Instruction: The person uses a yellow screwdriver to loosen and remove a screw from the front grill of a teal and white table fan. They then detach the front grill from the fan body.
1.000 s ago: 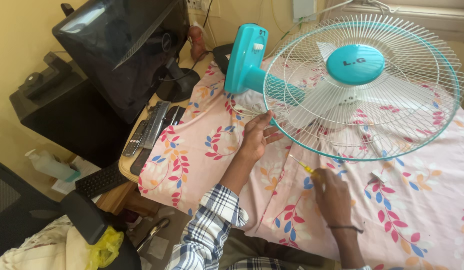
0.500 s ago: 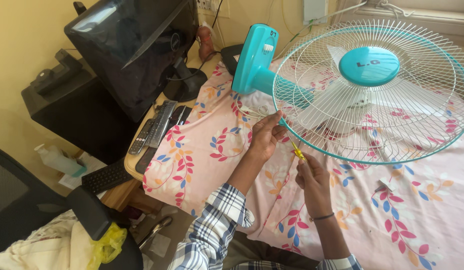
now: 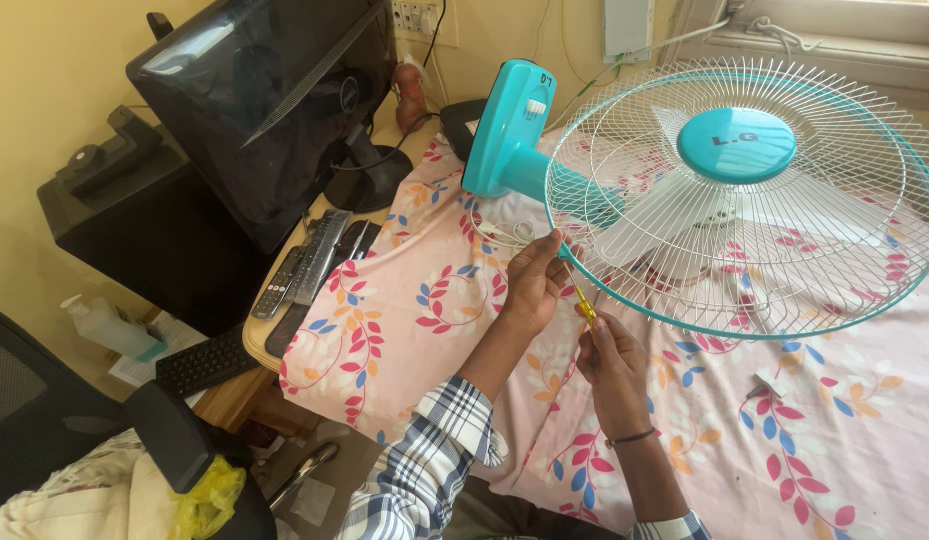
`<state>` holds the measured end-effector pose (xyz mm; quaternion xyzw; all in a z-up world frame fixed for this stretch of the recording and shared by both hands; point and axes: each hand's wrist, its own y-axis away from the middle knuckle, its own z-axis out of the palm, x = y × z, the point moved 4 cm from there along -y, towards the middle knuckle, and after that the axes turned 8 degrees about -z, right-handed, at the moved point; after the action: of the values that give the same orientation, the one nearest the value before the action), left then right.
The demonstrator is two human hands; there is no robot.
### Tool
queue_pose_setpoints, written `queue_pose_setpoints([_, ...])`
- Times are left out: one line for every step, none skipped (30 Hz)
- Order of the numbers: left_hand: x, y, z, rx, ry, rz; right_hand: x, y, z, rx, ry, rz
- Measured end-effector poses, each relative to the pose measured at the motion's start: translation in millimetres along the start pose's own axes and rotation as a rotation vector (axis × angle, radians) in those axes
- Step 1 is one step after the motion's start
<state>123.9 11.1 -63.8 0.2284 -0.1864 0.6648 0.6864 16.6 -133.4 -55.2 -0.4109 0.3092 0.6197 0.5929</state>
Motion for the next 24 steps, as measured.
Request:
queue_pose_setpoints([-1,-2,0,0.007,0.0,0.008,-1,-2,1,0.01,-0.006,-0.012])
queue_pose_setpoints([-1,-4,0,0.014,-0.001,0.017,-2,-4,2,0.019,-0.011,-0.024])
queue_pose_setpoints([-1,-7,0,0.018,-0.021,0.016,-4,-6,3,0.03,-0.017,-0.037])
queue_pose_setpoints([0,-11,0,0.022,-0.041,0.015,-7,-8,4,0.021,-0.018,-0.057])
queue_pose_setpoints([0,-13,0,0.028,-0.062,0.014,-9,-8,6,0.013,-0.019,-0.075])
queue_pose_setpoints([-1,-16,-1,0.029,-0.063,0.008,-11,-8,7,0.005,-0.02,-0.093])
queue_pose_setpoints([0,-18,-1,0.03,-0.064,0.003,-13,-9,9,0.017,-0.002,-0.094])
queue_pose_setpoints([1,-21,0,0.031,-0.065,-0.002,-14,-10,11,0.03,0.015,-0.094])
queue_pose_setpoints([1,-22,-1,0.038,-0.07,-0.008,-14,-10,12,0.044,0.032,-0.091])
queue_pose_setpoints([1,-23,-1,0.044,-0.075,-0.013,-15,-11,13,0.05,0.006,-0.091])
queue_pose_setpoints([1,-24,-1,0.051,-0.081,-0.017,-15,-12,14,0.056,-0.021,-0.092])
queue_pose_setpoints([1,-23,-1,0.051,-0.087,-0.019,-15,-12,16,0.061,-0.047,-0.092])
queue_pose_setpoints([2,-23,0,0.05,-0.095,-0.018,-15,-13,16,0.075,-0.056,-0.091])
queue_pose_setpoints([3,-23,1,0.05,-0.102,-0.017,-15,-15,17,0.09,-0.064,-0.09])
queue_pose_setpoints([3,-22,1,0.055,-0.108,-0.016,-14,-15,17,0.105,-0.072,-0.088])
queue_pose_setpoints([4,-21,2,0.059,-0.114,-0.016,-14,-15,18,0.097,-0.073,-0.09])
queue_pose_setpoints([4,-20,2,0.064,-0.12,-0.016,-13,-16,19,0.091,-0.075,-0.093])
queue_pose_setpoints([5,-19,3,0.064,-0.118,-0.019,-13,-16,19,0.085,-0.077,-0.095])
queue_pose_setpoints([5,-18,4,0.064,-0.115,-0.023,-13,-16,19,0.09,-0.081,-0.095])
queue_pose_setpoints([5,-18,5,0.064,-0.112,-0.026,-12,-16,19,0.095,-0.084,-0.095])
queue_pose_setpoints([5,-18,6,0.061,-0.109,-0.024,-12,-16,19,0.098,-0.088,-0.095])
queue_pose_setpoints([6,-17,6,0.059,-0.107,-0.022,-11,-16,19,0.1,-0.091,-0.095])
queue_pose_setpoints([6,-17,7,0.056,-0.105,-0.02,-11,-16,19,0.102,-0.094,-0.096])
queue_pose_setpoints([6,-17,7,0.055,-0.104,-0.021,-11,-16,19,0.104,-0.097,-0.097])
